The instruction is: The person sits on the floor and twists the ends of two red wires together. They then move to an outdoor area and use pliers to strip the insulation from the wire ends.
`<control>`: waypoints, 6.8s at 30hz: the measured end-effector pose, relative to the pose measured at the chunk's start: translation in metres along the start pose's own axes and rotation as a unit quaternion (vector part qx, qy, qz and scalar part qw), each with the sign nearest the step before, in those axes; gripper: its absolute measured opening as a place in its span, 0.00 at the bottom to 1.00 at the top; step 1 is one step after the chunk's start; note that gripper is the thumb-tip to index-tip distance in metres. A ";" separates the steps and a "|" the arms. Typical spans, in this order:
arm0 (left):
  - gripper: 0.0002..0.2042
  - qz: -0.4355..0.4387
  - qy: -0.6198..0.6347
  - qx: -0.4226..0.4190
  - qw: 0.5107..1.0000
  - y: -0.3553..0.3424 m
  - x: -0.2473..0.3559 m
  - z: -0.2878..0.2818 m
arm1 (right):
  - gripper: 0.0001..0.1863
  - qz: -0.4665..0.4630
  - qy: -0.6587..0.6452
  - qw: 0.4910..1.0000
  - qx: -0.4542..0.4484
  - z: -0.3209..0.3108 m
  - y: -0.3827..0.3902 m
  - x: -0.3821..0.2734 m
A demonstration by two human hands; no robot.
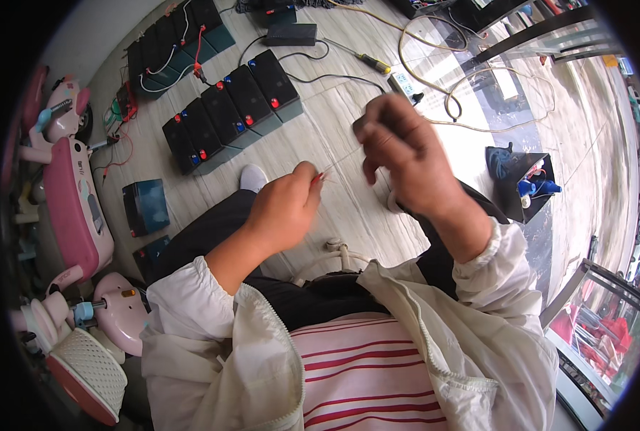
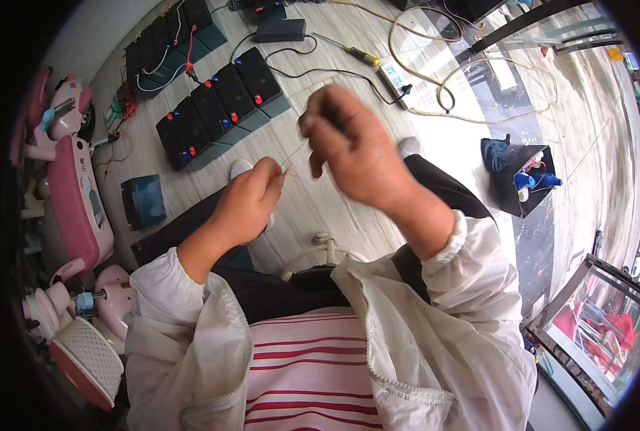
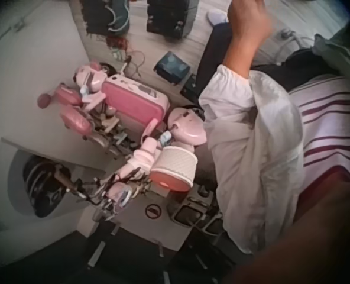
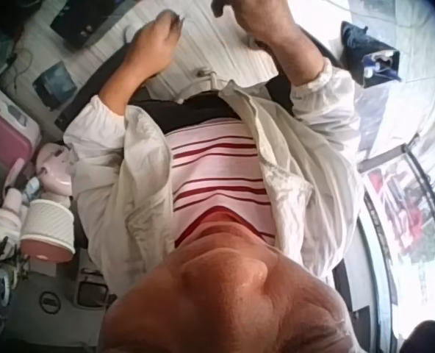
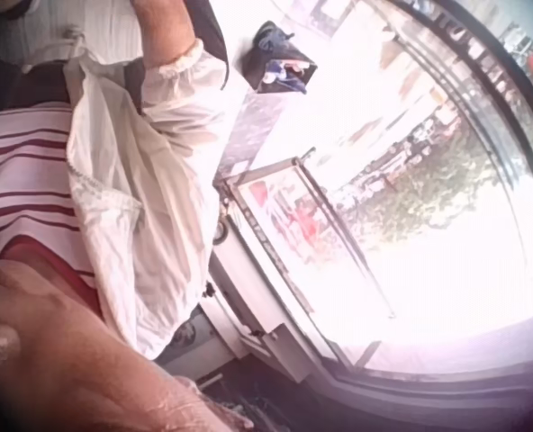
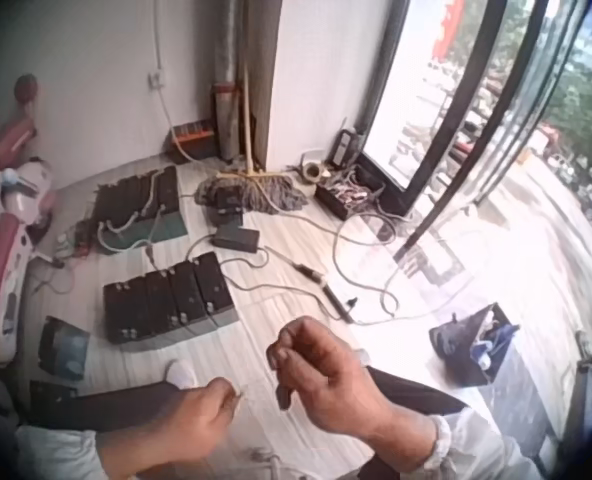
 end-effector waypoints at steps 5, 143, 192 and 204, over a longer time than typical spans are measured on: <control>0.09 0.007 0.117 0.098 0.988 0.000 -0.040 -0.017 | 0.04 -0.146 -0.006 0.981 0.128 -0.098 -0.019 -0.066; 0.08 -0.170 0.376 -0.029 0.910 -0.024 -0.020 -0.050 | 0.03 -0.274 0.589 0.748 0.138 -0.115 0.000 -0.119; 0.09 -0.031 0.230 0.045 0.972 -0.024 0.020 -0.040 | 0.11 -0.359 0.498 0.785 0.087 -0.033 -0.002 -0.081; 0.10 -0.011 0.198 0.044 0.979 -0.027 0.021 -0.044 | 0.04 -0.246 0.546 0.801 -0.009 -0.022 -0.011 -0.053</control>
Point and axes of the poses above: each hand's wrist, its own y-axis away from the middle knuckle, its own z-axis out of the palm, x = y × z, the point moved 8 cm from there along -y, towards the middle knuckle, and after that the axes turned 6 degrees about -z, right-handed, at the moved point
